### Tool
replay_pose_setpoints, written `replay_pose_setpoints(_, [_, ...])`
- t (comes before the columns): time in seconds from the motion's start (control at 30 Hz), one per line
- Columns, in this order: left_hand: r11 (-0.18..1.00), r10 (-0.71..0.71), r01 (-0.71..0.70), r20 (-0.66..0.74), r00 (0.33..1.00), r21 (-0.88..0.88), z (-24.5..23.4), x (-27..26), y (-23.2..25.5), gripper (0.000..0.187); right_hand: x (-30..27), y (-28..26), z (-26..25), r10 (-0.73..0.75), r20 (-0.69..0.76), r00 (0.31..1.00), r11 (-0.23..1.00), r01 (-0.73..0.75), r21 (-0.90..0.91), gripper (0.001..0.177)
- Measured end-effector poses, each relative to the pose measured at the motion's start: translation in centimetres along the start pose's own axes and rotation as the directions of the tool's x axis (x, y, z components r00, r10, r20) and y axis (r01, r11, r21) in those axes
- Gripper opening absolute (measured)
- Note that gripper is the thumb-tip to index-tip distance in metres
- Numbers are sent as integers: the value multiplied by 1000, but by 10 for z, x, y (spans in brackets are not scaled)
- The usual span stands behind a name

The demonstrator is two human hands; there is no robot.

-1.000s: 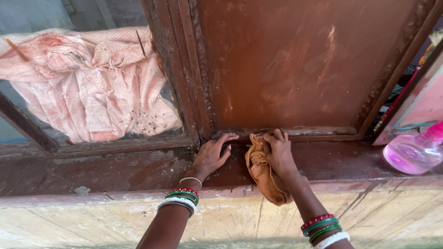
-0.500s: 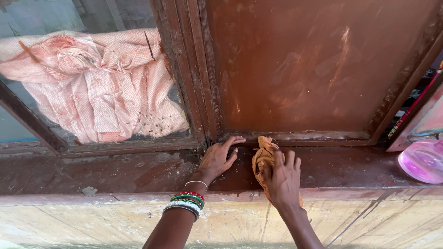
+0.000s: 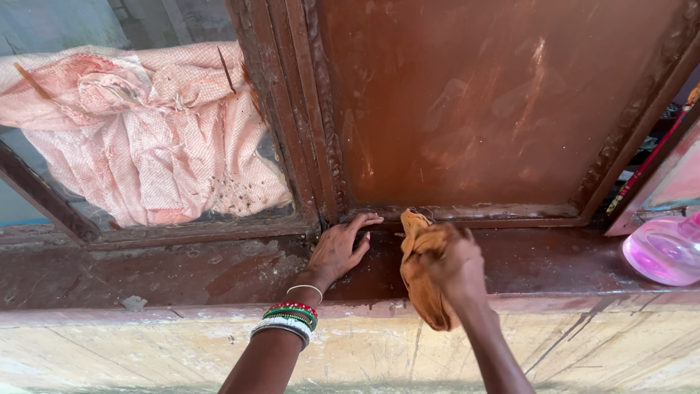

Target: The person cleans the window frames and glass panes using a cloth and a spray bottle.

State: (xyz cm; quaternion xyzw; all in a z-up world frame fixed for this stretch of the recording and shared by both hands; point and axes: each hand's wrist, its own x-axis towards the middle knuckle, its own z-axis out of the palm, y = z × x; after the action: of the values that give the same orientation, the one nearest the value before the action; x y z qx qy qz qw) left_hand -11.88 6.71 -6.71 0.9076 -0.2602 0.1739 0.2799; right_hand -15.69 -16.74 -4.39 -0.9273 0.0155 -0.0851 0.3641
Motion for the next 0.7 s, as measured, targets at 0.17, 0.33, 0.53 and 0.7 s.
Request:
replay_pose_setpoints(0.17, [1000,9,-9,-9,1000,-7,0,-1,0,38,17,-1,-30,79,-80,994,928,-44,369,25])
replay_pose_setpoints(0.33, [998,-60,60,27,998,21,2,1,-3,39,50,40,-5,-453,-294,841,843,512,166,22])
replay_pose_setpoints(0.53, [998,50,-48,-70,996,35,7,5,-14,38,42,58,36,-347,-299,889,934,298,-196,49])
replay_pose_setpoints(0.7, [998,-41,41,1,999,50,8,0,-10,45,-2,41,34,-130,-396,909,967,28,-253,30])
